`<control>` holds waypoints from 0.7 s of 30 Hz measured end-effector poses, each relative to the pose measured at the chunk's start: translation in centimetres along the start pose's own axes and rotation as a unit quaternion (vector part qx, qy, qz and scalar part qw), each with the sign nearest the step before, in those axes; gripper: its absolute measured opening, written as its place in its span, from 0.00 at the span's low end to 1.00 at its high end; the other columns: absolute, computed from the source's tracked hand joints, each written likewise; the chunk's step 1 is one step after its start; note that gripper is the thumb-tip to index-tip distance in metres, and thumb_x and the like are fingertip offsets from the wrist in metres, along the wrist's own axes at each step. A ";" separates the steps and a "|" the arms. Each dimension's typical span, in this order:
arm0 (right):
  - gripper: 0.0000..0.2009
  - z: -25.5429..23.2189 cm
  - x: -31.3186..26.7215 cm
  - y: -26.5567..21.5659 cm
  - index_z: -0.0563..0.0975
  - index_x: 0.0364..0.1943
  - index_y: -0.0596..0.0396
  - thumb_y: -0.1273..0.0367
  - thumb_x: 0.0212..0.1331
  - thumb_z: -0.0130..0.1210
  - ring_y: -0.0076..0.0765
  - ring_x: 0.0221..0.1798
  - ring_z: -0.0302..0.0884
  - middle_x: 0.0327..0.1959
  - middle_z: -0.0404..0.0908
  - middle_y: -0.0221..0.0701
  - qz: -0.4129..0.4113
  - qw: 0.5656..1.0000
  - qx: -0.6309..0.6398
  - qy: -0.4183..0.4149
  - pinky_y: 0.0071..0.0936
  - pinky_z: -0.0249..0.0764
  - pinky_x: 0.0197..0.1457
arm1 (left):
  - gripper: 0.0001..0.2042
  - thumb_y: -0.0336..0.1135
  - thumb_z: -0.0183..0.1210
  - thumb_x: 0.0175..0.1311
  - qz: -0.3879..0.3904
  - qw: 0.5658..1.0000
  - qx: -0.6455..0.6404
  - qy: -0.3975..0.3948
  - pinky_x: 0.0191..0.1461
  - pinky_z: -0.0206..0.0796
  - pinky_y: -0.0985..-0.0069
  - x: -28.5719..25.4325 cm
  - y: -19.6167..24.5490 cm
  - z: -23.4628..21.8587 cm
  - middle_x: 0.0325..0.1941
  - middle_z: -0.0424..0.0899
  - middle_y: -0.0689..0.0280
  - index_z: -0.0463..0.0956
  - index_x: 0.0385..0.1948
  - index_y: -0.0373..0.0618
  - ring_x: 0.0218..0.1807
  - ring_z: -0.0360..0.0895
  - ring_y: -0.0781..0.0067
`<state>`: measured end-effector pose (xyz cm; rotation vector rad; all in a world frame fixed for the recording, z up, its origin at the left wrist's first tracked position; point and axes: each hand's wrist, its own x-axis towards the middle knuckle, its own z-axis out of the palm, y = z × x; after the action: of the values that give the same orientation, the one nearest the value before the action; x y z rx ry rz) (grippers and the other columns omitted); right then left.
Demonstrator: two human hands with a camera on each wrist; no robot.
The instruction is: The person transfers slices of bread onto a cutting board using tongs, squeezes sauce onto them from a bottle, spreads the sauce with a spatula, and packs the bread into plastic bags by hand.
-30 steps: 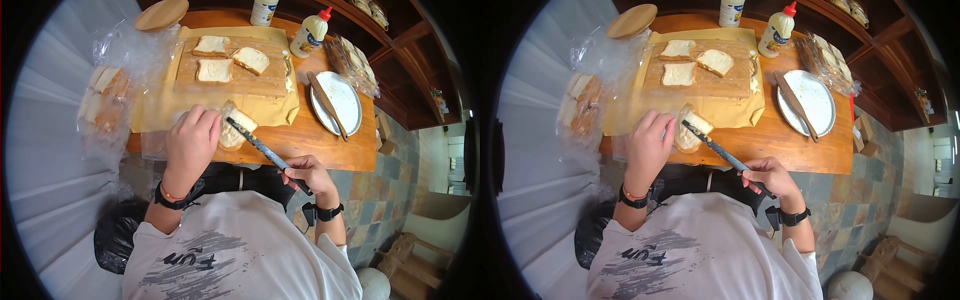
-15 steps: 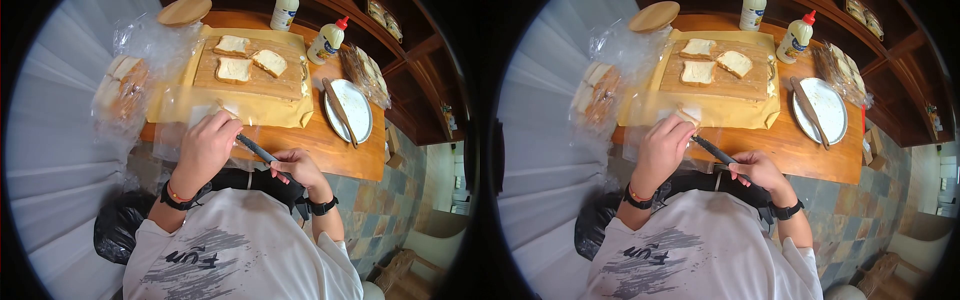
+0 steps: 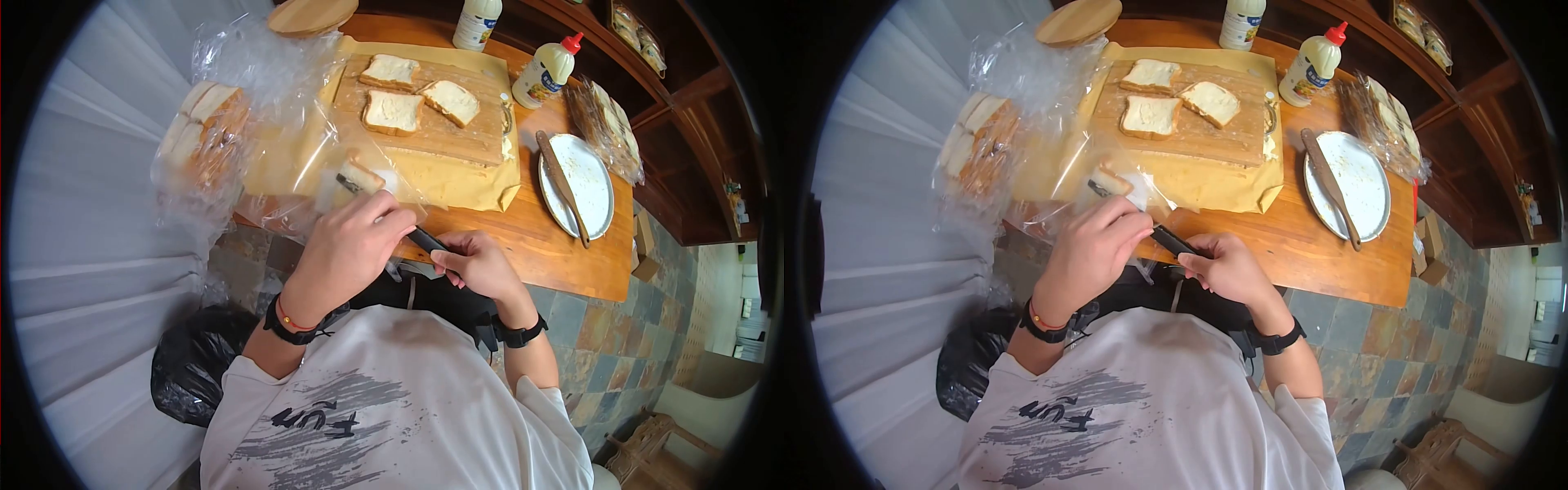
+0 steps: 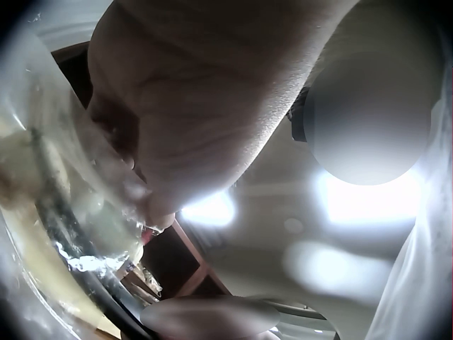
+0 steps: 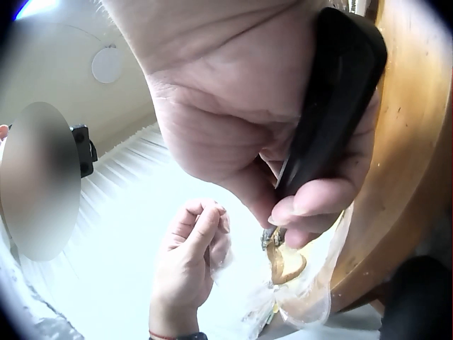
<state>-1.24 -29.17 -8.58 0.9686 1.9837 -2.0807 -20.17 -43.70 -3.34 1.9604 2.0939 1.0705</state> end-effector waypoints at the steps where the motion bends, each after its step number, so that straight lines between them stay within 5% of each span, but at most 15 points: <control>1: 0.10 0.1 -0.1 -0.1 0.82 0.31 0.58 0.69 0.69 0.60 0.16 0.21 0.69 0.21 0.77 0.22 -0.003 1.000 -0.015 0.010 0.19 0.66 0.26 | 0.04 0.28 0.66 0.63 -0.001 1.000 0.001 0.000 0.40 0.72 0.63 0.0 -0.2 0.0 0.35 0.79 0.62 0.81 0.37 0.43 0.37 0.80 0.55; 8: 0.10 0.0 0.0 -0.3 0.81 0.29 0.60 0.69 0.69 0.60 0.16 0.21 0.69 0.20 0.76 0.22 -0.019 0.999 0.039 -0.028 0.20 0.66 0.26 | 0.03 0.28 0.64 0.66 -0.026 0.999 -0.024 0.007 0.41 0.72 0.64 -0.5 -1.2 -0.8 0.37 0.80 0.62 0.81 0.38 0.43 0.37 0.80 0.55; 16: 0.13 -0.7 -0.1 0.3 0.81 0.29 0.60 0.66 0.69 0.58 0.17 0.20 0.72 0.21 0.78 0.24 0.045 0.997 -0.025 0.063 0.21 0.68 0.24 | 0.03 0.29 0.64 0.66 -0.063 0.998 -0.002 0.012 0.41 0.73 0.64 -0.7 -1.4 -0.2 0.36 0.79 0.62 0.81 0.37 0.43 0.37 0.81 0.55; 21: 0.13 -0.4 -0.8 -0.2 0.82 0.29 0.61 0.66 0.69 0.59 0.17 0.20 0.72 0.21 0.79 0.24 0.068 0.993 -0.046 0.088 0.22 0.68 0.23 | 0.05 0.34 0.66 0.65 -0.033 0.992 0.118 0.041 0.40 0.76 0.63 -0.6 -1.7 0.1 0.36 0.79 0.66 0.80 0.36 0.46 0.38 0.83 0.61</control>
<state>-0.53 -29.01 -7.97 1.2688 2.0104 -1.8732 -21.44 -44.10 -4.58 1.9566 2.4115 0.9448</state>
